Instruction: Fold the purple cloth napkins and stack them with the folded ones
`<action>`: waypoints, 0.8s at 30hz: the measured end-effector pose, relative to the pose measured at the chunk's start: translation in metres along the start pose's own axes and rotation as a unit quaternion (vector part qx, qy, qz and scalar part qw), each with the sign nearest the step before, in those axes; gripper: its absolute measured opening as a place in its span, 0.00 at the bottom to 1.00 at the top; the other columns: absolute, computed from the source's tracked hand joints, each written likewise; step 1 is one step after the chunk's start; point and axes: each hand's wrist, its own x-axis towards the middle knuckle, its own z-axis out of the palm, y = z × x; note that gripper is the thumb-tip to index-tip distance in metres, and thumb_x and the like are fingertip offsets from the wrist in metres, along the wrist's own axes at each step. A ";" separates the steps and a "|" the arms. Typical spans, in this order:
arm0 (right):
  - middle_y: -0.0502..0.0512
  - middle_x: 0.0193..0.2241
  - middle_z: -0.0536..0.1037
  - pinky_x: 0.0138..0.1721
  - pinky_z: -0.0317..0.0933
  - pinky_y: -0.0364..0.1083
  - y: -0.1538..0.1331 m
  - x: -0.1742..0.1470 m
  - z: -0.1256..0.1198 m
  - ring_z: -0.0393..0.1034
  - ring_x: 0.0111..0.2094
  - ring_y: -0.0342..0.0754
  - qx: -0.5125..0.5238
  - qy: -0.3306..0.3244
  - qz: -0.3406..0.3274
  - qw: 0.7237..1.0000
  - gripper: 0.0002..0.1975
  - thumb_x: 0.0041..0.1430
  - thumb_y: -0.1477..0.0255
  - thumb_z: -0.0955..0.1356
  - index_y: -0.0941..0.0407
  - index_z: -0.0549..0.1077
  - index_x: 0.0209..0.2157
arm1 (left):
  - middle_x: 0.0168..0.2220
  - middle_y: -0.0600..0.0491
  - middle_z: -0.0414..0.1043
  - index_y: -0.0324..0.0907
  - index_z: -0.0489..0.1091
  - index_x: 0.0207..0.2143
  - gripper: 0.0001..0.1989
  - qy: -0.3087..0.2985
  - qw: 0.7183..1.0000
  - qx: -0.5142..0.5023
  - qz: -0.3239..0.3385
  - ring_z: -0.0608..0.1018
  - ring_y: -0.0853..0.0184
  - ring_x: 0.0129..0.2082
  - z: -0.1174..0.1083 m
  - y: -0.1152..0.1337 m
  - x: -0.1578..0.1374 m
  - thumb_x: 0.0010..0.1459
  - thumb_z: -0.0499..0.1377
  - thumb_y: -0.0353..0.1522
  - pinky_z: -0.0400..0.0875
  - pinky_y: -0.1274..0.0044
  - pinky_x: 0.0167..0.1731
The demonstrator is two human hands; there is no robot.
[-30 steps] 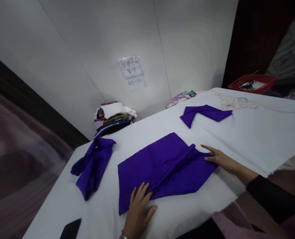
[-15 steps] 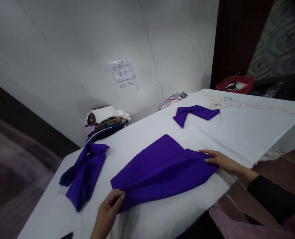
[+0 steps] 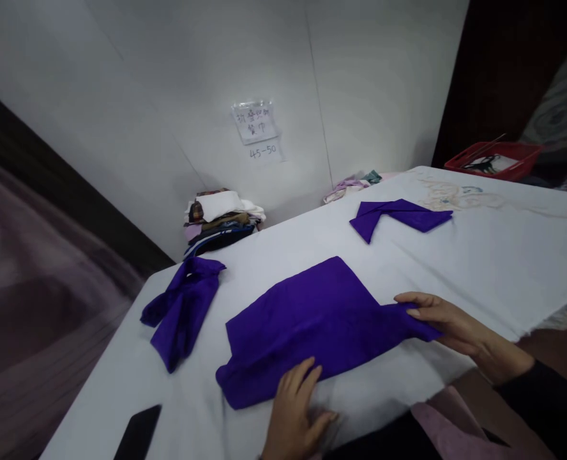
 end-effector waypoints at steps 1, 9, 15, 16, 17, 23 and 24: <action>0.51 0.31 0.79 0.35 0.65 0.46 -0.005 0.000 0.010 0.72 0.31 0.46 -0.002 -0.002 -0.005 1.000 0.15 0.42 0.71 0.74 0.51 0.77 0.36 | 0.57 0.46 0.63 0.47 0.59 0.58 0.35 -0.010 1.000 -0.002 -0.017 0.68 0.53 0.53 0.008 0.011 0.007 0.48 0.61 0.46 0.67 0.62 0.50; 0.47 0.19 0.71 0.24 0.63 0.46 -0.040 -0.008 0.052 0.63 0.19 0.43 -0.020 -0.022 -0.132 0.991 0.22 0.37 0.70 0.73 0.48 0.77 0.40 | 0.47 0.46 0.71 0.41 0.69 0.47 0.20 0.018 0.978 0.013 -0.206 0.71 0.57 0.48 0.020 -0.006 0.050 0.49 0.56 0.25 0.64 0.63 0.49; 0.47 0.26 0.76 0.32 0.66 0.44 -0.031 0.033 0.027 0.69 0.26 0.44 -0.028 0.025 -0.118 0.992 0.26 0.37 0.78 0.74 0.50 0.75 0.42 | 0.38 0.51 0.76 0.43 0.73 0.38 0.10 0.109 0.955 0.028 -0.273 0.76 0.61 0.40 -0.025 -0.082 0.039 0.56 0.53 0.30 0.68 0.70 0.43; 0.48 0.28 0.77 0.32 0.66 0.44 -0.033 0.048 0.028 0.69 0.27 0.44 -0.027 0.036 -0.116 0.992 0.25 0.35 0.79 0.74 0.51 0.75 0.40 | 0.39 0.51 0.76 0.44 0.73 0.38 0.10 0.122 0.950 0.022 -0.288 0.76 0.63 0.40 -0.039 -0.095 0.047 0.56 0.53 0.30 0.68 0.72 0.42; 0.48 0.29 0.77 0.31 0.66 0.44 -0.039 0.064 0.031 0.70 0.28 0.44 -0.020 0.049 -0.120 0.991 0.24 0.34 0.81 0.74 0.51 0.75 0.38 | 0.39 0.52 0.76 0.45 0.73 0.37 0.10 0.131 0.943 0.025 -0.304 0.76 0.63 0.40 -0.056 -0.108 0.059 0.56 0.53 0.30 0.68 0.73 0.42; 0.46 0.23 0.74 0.28 0.62 0.40 -0.139 0.132 0.089 0.67 0.25 0.38 -0.002 0.015 -0.251 0.968 0.12 0.44 0.84 0.69 0.56 0.72 0.32 | 0.40 0.51 0.76 0.42 0.74 0.36 0.09 0.291 0.918 0.095 -0.251 0.75 0.63 0.42 -0.199 -0.145 0.169 0.54 0.56 0.28 0.66 0.73 0.44; 0.45 0.24 0.74 0.28 0.62 0.40 -0.159 0.130 0.100 0.67 0.24 0.37 -0.002 0.002 -0.309 0.951 0.12 0.46 0.84 0.68 0.57 0.72 0.33 | 0.39 0.51 0.76 0.41 0.74 0.37 0.09 0.345 0.904 0.100 -0.232 0.75 0.63 0.41 -0.225 -0.142 0.183 0.54 0.56 0.28 0.66 0.73 0.44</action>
